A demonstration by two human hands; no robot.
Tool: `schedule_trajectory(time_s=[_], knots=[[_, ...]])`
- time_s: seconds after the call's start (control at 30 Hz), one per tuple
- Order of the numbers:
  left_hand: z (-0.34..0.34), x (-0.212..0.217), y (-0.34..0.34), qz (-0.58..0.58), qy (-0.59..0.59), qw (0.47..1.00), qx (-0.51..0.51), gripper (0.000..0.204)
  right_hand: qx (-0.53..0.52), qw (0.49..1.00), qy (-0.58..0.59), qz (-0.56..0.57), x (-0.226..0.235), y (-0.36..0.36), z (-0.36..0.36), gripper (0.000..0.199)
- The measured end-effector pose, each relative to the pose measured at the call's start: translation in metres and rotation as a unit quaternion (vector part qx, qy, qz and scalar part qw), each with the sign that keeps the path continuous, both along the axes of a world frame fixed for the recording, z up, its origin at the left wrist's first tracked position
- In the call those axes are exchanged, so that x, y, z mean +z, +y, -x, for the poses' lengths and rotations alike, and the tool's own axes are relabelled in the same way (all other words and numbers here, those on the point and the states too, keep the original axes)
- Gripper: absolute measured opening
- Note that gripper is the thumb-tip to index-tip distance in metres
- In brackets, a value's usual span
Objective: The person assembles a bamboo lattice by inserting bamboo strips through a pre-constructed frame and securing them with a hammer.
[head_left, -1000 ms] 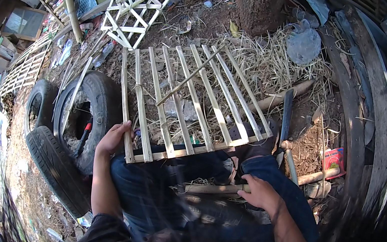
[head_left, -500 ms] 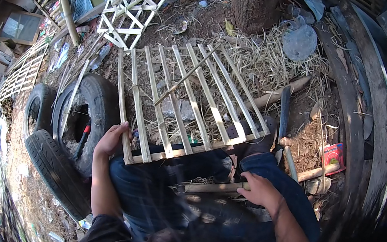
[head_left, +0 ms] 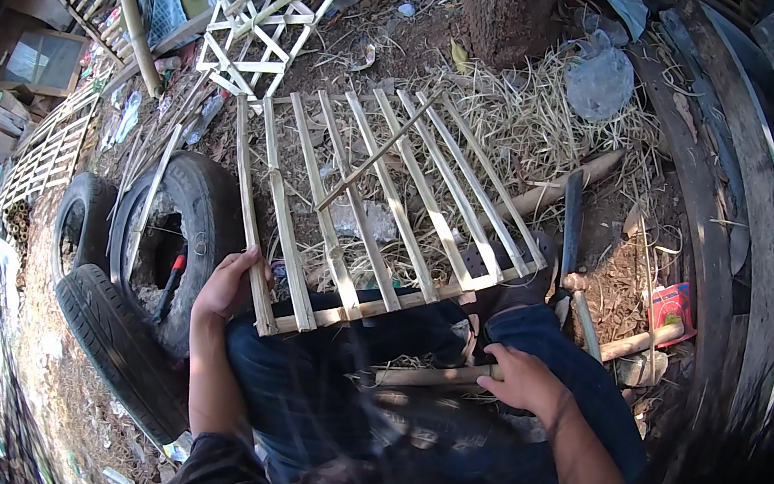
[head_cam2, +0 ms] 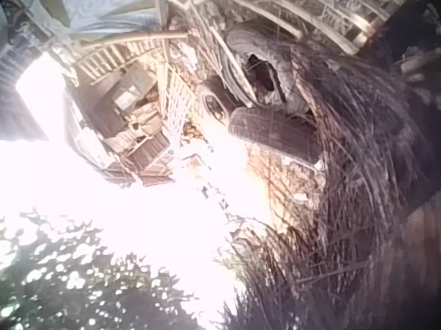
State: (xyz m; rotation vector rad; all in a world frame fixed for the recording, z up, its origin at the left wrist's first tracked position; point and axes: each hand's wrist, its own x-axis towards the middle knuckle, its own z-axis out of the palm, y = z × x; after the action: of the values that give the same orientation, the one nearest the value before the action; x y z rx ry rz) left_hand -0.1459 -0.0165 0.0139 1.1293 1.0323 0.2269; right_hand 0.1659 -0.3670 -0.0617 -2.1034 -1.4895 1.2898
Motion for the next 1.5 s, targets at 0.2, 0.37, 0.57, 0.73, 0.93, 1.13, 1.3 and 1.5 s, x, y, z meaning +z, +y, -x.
schedule_trajectory(time_s=[0.2, 0.37, 0.57, 0.73, 0.93, 1.13, 1.3, 1.5], knots=[[-0.04, 0.024, -0.048, -0.001, -0.053, 0.996, 0.067, 0.045, -0.017, 1.0, 0.023, -0.011, 0.003, -0.001, -0.005, 0.048], [-0.068, 0.006, -0.129, 0.043, -0.078, 0.996, 0.02, 0.044, -0.072, 0.992, 0.022, -0.097, 0.009, -0.004, -0.02, 0.049], [-0.057, -0.031, -0.18, 0.108, -0.01, 0.993, -0.053, 0.046, -0.177, 0.975, 0.016, -0.135, 0.026, 0.001, -0.033, 0.024], [-0.064, -0.049, -0.19, 0.123, -0.057, 0.974, -0.181, 0.04, -0.254, 0.958, -0.024, -0.129, 0.032, 0.014, -0.032, 0.02], [-0.073, -0.072, -0.207, 0.178, -0.044, 0.947, -0.265, 0.039, -0.225, 0.967, 0.044, -0.11, 0.042, 0.05, -0.013, 0.022], [-0.072, -0.091, -0.219, 0.194, -0.104, 0.944, -0.246, 0.038, -0.16, 0.956, -0.171, -0.174, 0.022, 0.121, 0.011, 0.038], [-0.075, -0.084, -0.223, 0.162, -0.102, 0.953, -0.236, 0.04, -0.104, 0.979, -0.169, -0.049, 0.013, 0.159, 0.033, 0.039], [-0.077, -0.08, -0.226, 0.195, -0.095, 0.955, -0.204, 0.041, -0.102, 0.99, -0.094, -0.022, 0.024, 0.178, 0.057, 0.043]])
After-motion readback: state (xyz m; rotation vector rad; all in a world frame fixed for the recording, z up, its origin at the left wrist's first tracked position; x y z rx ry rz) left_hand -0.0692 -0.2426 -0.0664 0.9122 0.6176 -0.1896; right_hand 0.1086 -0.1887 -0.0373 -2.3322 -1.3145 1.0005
